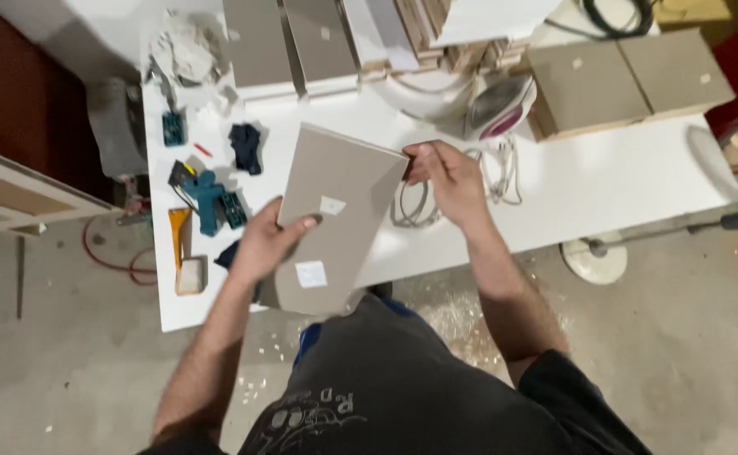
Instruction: Stacking and organizing flat wooden panels on a workbench
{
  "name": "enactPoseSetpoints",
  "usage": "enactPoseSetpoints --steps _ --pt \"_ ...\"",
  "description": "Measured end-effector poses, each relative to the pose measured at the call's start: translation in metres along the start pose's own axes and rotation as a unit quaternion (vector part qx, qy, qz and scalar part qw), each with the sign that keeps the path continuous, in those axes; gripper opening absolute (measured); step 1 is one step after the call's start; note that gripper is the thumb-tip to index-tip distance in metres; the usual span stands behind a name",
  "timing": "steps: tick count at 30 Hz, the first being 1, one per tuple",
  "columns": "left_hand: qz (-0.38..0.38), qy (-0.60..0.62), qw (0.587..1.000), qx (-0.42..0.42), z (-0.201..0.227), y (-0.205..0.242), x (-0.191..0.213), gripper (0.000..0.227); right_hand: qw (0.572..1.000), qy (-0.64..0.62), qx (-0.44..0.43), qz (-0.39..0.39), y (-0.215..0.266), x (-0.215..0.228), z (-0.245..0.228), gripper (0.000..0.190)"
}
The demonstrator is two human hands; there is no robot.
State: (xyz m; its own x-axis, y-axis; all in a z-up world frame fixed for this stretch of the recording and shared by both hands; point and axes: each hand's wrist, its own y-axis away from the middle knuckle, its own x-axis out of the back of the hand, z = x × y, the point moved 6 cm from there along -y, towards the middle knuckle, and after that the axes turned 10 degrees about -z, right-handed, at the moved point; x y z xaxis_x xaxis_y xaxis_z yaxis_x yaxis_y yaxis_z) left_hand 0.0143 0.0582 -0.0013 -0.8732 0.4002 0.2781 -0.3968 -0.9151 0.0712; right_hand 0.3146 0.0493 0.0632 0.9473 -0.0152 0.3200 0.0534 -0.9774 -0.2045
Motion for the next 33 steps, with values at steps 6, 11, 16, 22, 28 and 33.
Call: enactPoseSetpoints --steps 6,11,16,22,28,33 --pt "-0.034 -0.08 0.99 0.11 -0.063 0.003 0.008 0.047 0.98 0.111 -0.139 -0.094 0.035 -0.031 0.089 0.026" --pt "-0.044 -0.128 0.975 0.178 -0.075 0.03 0.008 0.062 0.89 0.383 -0.037 -0.245 0.051 -0.069 0.276 0.034" --pt "-0.057 -0.123 0.952 0.274 -0.093 0.036 0.001 0.065 0.782 0.533 0.064 -0.317 0.033 -0.045 0.396 0.043" --pt "-0.082 -0.116 0.936 0.323 -0.11 0.013 -0.024 0.076 0.742 0.634 0.076 -0.205 0.034 0.063 0.469 0.026" --pt "-0.173 -0.16 0.928 0.288 -0.076 -0.071 -0.098 0.073 0.927 0.185 -0.184 -0.27 -0.002 0.052 0.285 0.048" --pt "-0.285 -0.227 0.902 0.234 -0.04 -0.151 -0.162 0.08 0.896 -0.082 -0.283 -0.331 -0.01 0.042 0.246 0.061"
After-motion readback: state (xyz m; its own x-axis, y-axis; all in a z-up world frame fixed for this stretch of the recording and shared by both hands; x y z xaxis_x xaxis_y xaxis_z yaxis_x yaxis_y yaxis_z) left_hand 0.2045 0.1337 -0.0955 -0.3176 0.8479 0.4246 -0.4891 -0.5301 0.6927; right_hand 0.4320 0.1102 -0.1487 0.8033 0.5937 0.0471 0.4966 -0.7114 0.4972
